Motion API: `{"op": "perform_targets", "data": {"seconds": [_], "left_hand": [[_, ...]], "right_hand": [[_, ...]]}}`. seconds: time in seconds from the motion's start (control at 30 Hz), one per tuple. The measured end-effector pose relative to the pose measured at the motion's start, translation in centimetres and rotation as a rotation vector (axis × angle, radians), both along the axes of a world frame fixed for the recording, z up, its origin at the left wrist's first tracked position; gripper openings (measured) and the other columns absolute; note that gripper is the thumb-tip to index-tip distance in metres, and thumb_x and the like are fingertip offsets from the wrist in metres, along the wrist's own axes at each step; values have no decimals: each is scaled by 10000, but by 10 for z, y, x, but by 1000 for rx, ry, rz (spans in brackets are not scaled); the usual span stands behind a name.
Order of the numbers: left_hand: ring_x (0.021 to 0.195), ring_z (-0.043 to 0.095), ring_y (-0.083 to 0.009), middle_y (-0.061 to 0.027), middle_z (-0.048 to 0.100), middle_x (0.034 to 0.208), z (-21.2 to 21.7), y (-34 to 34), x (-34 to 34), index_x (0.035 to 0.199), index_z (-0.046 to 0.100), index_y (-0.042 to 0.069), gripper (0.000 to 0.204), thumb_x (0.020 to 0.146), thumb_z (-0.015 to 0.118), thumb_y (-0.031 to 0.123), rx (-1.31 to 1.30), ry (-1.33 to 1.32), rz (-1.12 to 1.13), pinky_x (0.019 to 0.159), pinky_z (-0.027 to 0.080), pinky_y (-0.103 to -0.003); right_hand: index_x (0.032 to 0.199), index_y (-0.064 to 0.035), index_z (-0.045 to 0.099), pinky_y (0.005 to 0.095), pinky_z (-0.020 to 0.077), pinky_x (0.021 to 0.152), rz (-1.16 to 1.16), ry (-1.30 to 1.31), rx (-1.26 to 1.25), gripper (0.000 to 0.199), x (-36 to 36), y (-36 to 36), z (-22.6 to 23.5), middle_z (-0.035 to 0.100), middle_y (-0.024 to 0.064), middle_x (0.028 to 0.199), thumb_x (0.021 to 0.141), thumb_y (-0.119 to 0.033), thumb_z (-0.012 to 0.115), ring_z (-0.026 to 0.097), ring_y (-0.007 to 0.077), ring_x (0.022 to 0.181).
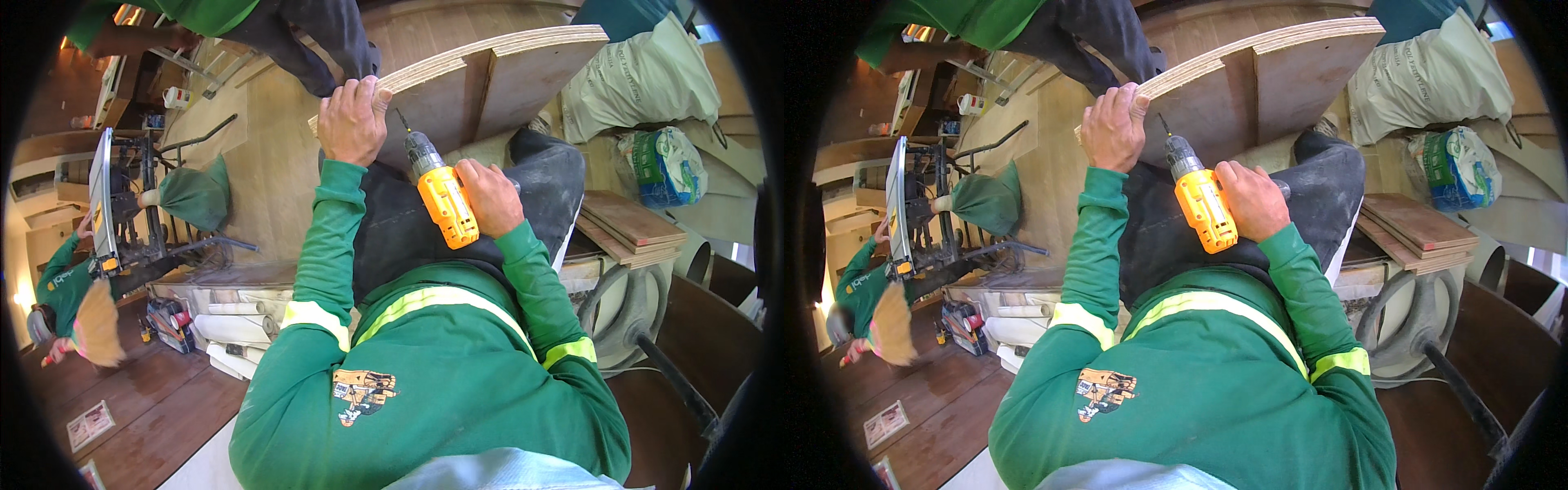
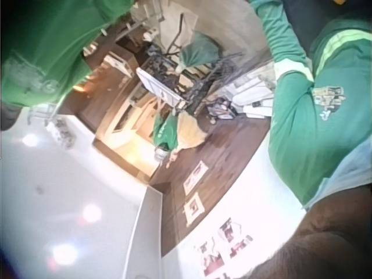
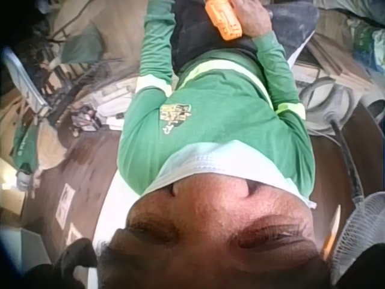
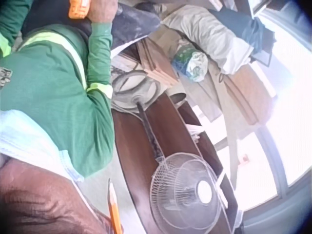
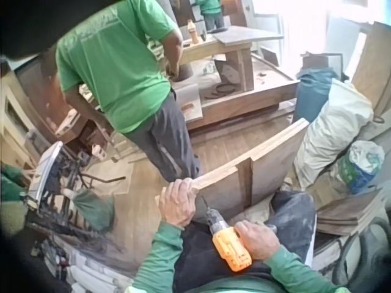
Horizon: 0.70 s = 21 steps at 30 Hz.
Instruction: The person sits on the floor and uses a cordless drill to drive screws into wooden strips, attaching them to a larger wooden panel. The person repeatedly positions the strips and secures them with screws.
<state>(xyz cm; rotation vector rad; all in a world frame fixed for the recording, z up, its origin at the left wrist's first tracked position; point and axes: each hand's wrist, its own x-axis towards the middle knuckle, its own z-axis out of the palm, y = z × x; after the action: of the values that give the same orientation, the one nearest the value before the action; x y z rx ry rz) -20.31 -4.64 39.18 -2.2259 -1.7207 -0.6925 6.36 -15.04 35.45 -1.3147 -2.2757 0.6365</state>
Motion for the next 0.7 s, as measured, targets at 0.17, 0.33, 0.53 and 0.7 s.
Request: {"op": "perform_targets", "data": {"seconds": [0.17,0.33,0.53,0.7], "left_hand": [[999,679,-314,-77,695,1055,0,-1,0,1254,724,102,422,1118,566,470,-10,-37,-3,855,490,-482],[1000,674,-306,-74,687,1046,-1,1,-1,1250,724,101,411,1104,589,460,-11,-33,-1,856,486,-478],[983,679,-307,-67,686,1032,-1,3,-2,1243,725,109,397,1107,589,456,9,-28,-7,841,492,-475],[984,689,-312,-63,703,1040,-2,4,-1,1237,725,121,407,1125,558,475,5,-32,0,832,501,-471]], "right_hand": [[1138,-81,565,463,525,864,0,5,-1,293,0,0,2,705,142,1031,939,-169,761,718,358,968],[1130,-80,563,456,521,867,-9,-23,-8,295,-1,2,3,702,138,1019,938,-183,761,717,351,967],[1119,-83,564,450,524,848,4,-12,40,300,-4,4,0,702,130,999,925,-183,770,720,350,940],[1123,-87,569,456,522,837,1,-39,45,290,-6,10,-1,704,135,996,930,-193,758,722,354,930]]}}
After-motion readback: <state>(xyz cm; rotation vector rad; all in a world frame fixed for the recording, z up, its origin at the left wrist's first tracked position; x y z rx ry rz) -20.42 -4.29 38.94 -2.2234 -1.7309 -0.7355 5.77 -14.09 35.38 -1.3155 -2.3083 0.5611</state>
